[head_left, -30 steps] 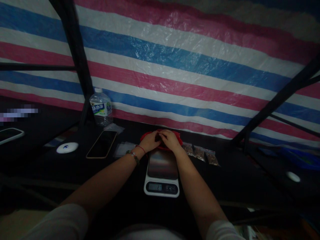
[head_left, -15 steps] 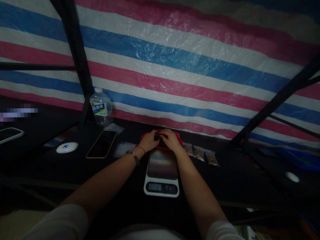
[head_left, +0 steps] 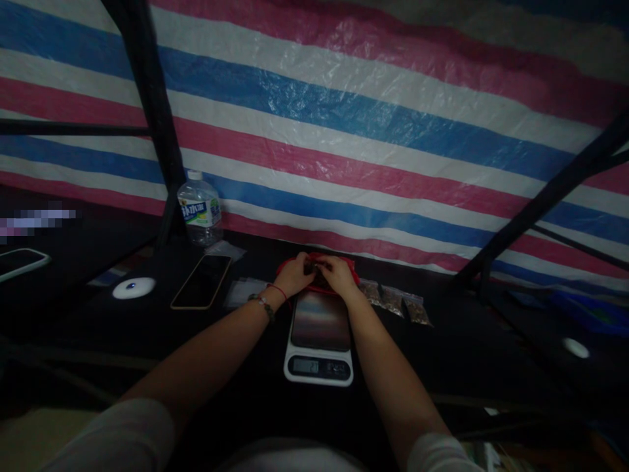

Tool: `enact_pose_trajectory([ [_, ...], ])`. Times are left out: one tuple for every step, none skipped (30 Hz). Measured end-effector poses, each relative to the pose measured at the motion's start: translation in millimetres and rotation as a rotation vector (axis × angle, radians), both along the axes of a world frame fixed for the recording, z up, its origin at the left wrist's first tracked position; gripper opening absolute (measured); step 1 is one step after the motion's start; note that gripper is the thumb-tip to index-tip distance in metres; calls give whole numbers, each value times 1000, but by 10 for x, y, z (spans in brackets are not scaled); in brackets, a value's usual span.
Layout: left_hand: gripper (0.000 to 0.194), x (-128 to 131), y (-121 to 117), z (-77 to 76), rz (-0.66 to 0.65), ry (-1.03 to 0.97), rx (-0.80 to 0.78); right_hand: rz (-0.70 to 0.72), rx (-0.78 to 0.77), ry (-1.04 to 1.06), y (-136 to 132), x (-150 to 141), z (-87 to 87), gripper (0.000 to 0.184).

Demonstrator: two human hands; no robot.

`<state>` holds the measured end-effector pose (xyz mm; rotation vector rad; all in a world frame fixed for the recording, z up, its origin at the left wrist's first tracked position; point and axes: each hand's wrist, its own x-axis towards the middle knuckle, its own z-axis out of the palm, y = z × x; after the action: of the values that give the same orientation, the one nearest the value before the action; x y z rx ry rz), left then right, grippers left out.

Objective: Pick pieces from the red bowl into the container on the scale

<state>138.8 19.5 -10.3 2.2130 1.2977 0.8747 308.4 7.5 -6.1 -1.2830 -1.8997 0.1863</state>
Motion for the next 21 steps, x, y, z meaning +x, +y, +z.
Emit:
enact_pose_trajectory([
  [35, 1, -5, 6, 1, -4, -1, -4, 15, 1, 0, 3, 1, 28],
  [37, 1, -9, 12, -1, -9, 2, 1, 27, -2, -1, 5, 3, 28],
  [38, 0, -13, 17, -6, -13, 7, 15, 35, -9, -3, 9, 7, 27],
  [38, -1, -17, 21, -12, -16, 13, 34, 36, -17, -7, 12, 12, 26],
  [38, -2, -19, 25, -20, -19, 19, 51, 36, -21, -11, 17, 19, 26],
  [37, -3, -22, 29, -26, -21, 22, 63, 37, -20, -16, 21, 27, 26],
  [37, -5, -23, 32, -30, -24, 22, 61, 41, -13, -21, 26, 36, 27],
  [37, -6, -25, 35, -32, -26, 18, 48, 50, -1, -26, 31, 44, 29],
  [39, -6, -26, 38, -31, -29, 12, 35, 59, 9, -31, 35, 50, 30],
  [41, -6, -27, 41, -28, -30, 8, 28, 63, 13, -34, 36, 54, 30],
  [42, -5, -28, 42, -24, -28, 3, 31, 62, 8, -37, 36, 55, 29],
  [44, -3, -29, 41, -20, -23, -1, 44, 55, -4, -38, 33, 54, 27],
  [44, -1, -29, 39, -20, -17, 0, 60, 46, -16, -39, 29, 51, 25],
  [44, 1, -28, 36, -21, -10, 6, 75, 36, -26, -38, 24, 48, 24],
  [43, 2, -28, 31, -22, -6, 18, 80, 31, -31, -36, 20, 44, 24],
  [41, 3, -27, 28, -23, -3, 35, 67, 36, -25, -34, 19, 41, 25],
  [40, 2, -27, 28, -24, -2, 55, 40, 50, -12, -32, 22, 38, 27],
  [40, 0, -29, 33, -25, -2, 76, 5, 70, 5, -30, 29, 36, 29],
  [40, -3, -33, 46, -30, -4, 95, -31, 91, 21, -28, 41, 32, 30],
  [41, -7, -40, 69, -42, -8, 109, -59, 106, 34, -27, 56, 27, 32],
  [42, -12, -52, 102, -63, -13, 117, -79, 113, 43, -25, 75, 21, 34],
])
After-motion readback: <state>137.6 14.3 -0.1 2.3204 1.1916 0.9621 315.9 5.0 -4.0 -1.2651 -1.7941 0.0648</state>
